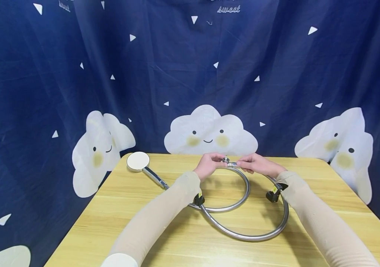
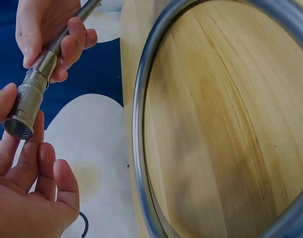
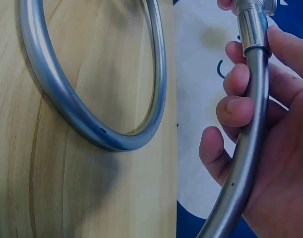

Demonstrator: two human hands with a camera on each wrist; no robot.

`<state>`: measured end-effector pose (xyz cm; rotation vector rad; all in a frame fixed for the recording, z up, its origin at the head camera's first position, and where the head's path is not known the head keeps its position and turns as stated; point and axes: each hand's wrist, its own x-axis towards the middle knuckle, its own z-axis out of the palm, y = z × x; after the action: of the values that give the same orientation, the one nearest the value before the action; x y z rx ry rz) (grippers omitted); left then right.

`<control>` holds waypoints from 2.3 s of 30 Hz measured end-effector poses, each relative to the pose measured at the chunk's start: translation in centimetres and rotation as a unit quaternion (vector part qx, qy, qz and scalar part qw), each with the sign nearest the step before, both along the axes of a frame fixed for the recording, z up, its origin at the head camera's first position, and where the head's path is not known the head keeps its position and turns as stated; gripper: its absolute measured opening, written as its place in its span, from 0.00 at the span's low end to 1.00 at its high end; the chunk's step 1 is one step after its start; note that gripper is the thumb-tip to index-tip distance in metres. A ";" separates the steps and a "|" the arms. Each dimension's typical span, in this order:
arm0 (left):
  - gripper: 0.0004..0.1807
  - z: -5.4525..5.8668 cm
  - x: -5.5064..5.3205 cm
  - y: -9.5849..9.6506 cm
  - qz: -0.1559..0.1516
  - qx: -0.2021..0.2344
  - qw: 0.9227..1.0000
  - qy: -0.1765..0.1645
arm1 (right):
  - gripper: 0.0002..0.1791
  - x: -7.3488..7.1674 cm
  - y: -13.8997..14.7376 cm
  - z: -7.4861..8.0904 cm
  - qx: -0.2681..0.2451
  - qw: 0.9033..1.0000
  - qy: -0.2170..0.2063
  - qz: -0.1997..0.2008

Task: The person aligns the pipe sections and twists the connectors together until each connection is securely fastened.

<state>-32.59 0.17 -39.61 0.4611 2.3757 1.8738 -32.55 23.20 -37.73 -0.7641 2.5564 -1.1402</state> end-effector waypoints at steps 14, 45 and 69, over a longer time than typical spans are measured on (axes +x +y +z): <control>0.13 0.1 0.2 -0.2 0.002 -0.006 1.000 -0.006 | 0.14 -0.6 0.1 -0.8 -0.041 0.999 -0.024 0.015; 0.12 -0.7 -0.1 -0.2 -0.001 0.006 1.000 -0.002 | 0.13 -0.3 0.3 -1.0 -0.035 0.999 -0.035 0.022; 0.15 -0.5 0.1 0.0 0.008 0.018 1.000 -0.017 | 0.16 -0.3 0.5 -0.8 -0.027 0.999 -0.041 0.015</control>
<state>-32.50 0.19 -40.15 0.4106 2.3367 1.9175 -32.89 23.71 -38.57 -0.7482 2.4480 -1.2101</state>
